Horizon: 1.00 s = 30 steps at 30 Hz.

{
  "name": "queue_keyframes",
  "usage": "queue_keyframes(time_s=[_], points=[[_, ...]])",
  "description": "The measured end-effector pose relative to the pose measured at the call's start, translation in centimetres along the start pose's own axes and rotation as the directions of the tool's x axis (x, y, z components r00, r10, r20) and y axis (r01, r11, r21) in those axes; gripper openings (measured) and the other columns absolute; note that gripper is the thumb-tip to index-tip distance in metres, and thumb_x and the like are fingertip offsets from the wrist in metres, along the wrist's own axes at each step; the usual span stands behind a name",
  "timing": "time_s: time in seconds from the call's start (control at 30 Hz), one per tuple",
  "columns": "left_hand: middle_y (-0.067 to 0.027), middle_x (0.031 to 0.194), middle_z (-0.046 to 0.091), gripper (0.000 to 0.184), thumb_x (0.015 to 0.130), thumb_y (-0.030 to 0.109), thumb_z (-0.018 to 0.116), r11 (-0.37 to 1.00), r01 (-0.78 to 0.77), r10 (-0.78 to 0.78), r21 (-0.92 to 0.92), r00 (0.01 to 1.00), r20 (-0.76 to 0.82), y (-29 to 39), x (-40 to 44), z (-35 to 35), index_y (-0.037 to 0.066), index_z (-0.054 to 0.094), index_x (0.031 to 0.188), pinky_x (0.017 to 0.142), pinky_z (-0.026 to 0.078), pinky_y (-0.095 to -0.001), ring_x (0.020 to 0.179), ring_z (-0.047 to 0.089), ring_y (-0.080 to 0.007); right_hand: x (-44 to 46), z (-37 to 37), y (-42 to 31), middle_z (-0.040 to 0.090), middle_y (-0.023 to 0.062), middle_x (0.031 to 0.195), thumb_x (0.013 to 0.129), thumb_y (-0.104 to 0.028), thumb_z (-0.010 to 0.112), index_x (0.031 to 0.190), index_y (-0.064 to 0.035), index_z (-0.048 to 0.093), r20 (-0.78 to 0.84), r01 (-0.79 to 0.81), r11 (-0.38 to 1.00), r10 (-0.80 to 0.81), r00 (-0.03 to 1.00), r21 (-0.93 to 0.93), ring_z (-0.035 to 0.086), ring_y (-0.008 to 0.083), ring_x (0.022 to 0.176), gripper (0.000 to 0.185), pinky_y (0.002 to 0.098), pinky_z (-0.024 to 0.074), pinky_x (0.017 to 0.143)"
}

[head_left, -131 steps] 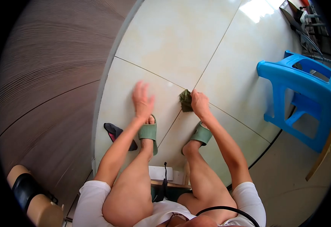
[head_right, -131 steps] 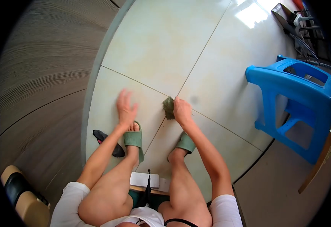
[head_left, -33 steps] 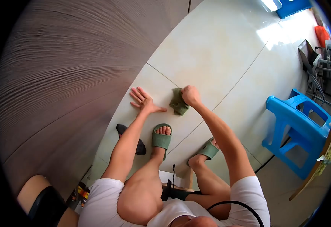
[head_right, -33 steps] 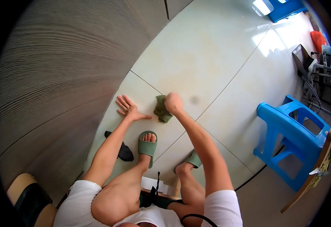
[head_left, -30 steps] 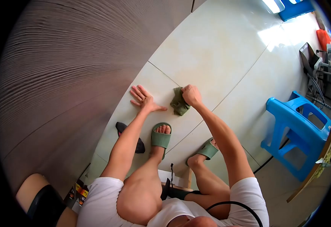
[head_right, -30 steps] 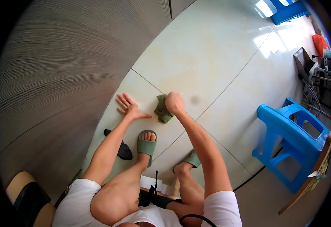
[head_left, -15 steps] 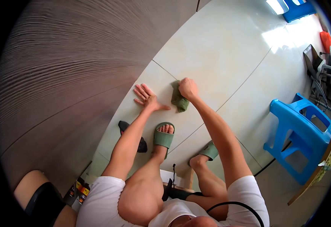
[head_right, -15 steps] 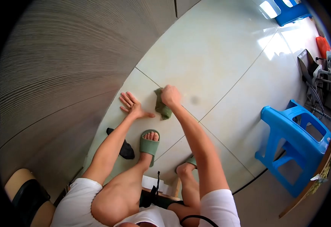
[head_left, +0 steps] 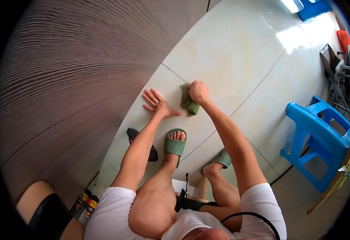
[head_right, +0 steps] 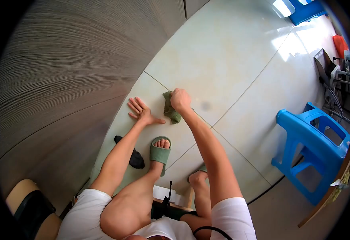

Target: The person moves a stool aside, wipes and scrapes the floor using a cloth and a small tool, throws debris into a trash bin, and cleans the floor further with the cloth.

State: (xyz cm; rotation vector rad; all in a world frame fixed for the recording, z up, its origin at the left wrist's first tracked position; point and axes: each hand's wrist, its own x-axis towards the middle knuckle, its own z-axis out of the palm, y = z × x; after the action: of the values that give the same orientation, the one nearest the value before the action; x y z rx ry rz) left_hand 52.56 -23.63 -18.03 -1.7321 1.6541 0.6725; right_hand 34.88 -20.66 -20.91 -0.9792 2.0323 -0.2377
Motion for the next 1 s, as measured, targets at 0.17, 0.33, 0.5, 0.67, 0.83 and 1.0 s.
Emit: queue_keyframes(time_s=[0.17,0.33,0.5,0.67,0.83,1.0], points=[[-0.0291,0.151,-0.030,0.176,0.032,0.056,0.094,1.000,-0.008,0.008,-0.008,1.000,-0.015,0.4,-0.5,-0.3,-0.002,-0.031,0.142,0.109,-0.003,-0.0686,0.140,-0.028,-0.0444,-1.2,-0.8,2.5,0.068,0.0212,0.096,0.090,-0.024,0.058,0.091,-0.0027,0.071,0.067,-0.014,1.000,0.014,0.998,-0.008,0.066,0.0397,0.091,0.025,0.0457,0.0532,0.076],[-0.0288,0.151,-0.029,0.175,0.034,0.055,0.094,1.000,-0.001,0.001,-0.002,1.000,0.007,0.4,-0.2,-0.4,-0.002,-0.031,0.142,0.109,-0.003,-0.0687,0.140,-0.028,-0.0444,0.4,-0.8,-1.0,0.068,0.0219,0.094,0.089,-0.026,0.058,0.090,-0.0006,0.070,-0.004,0.024,0.999,-0.024,1.000,-0.024,0.066,0.0397,0.091,0.028,0.0471,0.0530,0.076],[-0.0296,0.151,-0.029,0.174,0.034,0.054,0.094,1.000,-0.014,0.013,-0.018,1.000,-0.011,0.4,-0.5,-0.1,-0.003,-0.031,0.142,0.109,-0.002,-0.0691,0.140,-0.028,-0.0447,-1.6,-1.5,1.9,0.068,0.0233,0.092,0.089,-0.024,0.057,0.088,-0.0004,0.070,0.056,-0.009,0.998,0.013,0.998,-0.066,0.065,0.0410,0.089,0.027,0.0467,0.0528,0.076],[-0.0298,0.150,-0.030,0.174,0.035,0.054,0.094,1.000,-0.028,0.028,-0.012,0.999,-0.026,0.1,0.0,0.1,-0.004,-0.031,0.141,0.108,-0.002,-0.0697,0.140,-0.028,-0.0449,0.9,-1.2,-2.6,0.068,0.0237,0.094,0.088,-0.022,0.057,0.090,-0.0004,0.070,-0.016,0.017,1.000,-0.017,1.000,-0.017,0.065,0.0409,0.091,0.025,0.0464,0.0527,0.076],[-0.0316,0.150,-0.030,0.174,0.035,0.055,0.093,0.997,-0.062,0.060,-0.039,0.997,-0.048,-0.3,0.2,0.7,-0.006,-0.032,0.140,0.105,-0.003,-0.0724,0.139,-0.029,-0.0470,1.7,0.2,-1.4,0.068,0.0220,0.095,0.089,-0.025,0.057,0.091,-0.0013,0.070,0.023,0.003,1.000,-0.002,1.000,-0.014,0.065,0.0403,0.091,0.027,0.0462,0.0528,0.076],[-0.0315,0.150,-0.029,0.174,0.035,0.056,0.093,0.999,-0.041,0.041,-0.009,0.999,-0.025,-0.2,0.3,0.5,-0.006,-0.032,0.140,0.106,-0.003,-0.0720,0.139,-0.029,-0.0472,0.9,-0.9,-2.9,0.068,0.0217,0.095,0.089,-0.027,0.058,0.091,-0.0014,0.070,-0.004,-0.001,1.000,0.001,1.000,-0.001,0.065,0.0401,0.091,0.028,0.0462,0.0528,0.077]])
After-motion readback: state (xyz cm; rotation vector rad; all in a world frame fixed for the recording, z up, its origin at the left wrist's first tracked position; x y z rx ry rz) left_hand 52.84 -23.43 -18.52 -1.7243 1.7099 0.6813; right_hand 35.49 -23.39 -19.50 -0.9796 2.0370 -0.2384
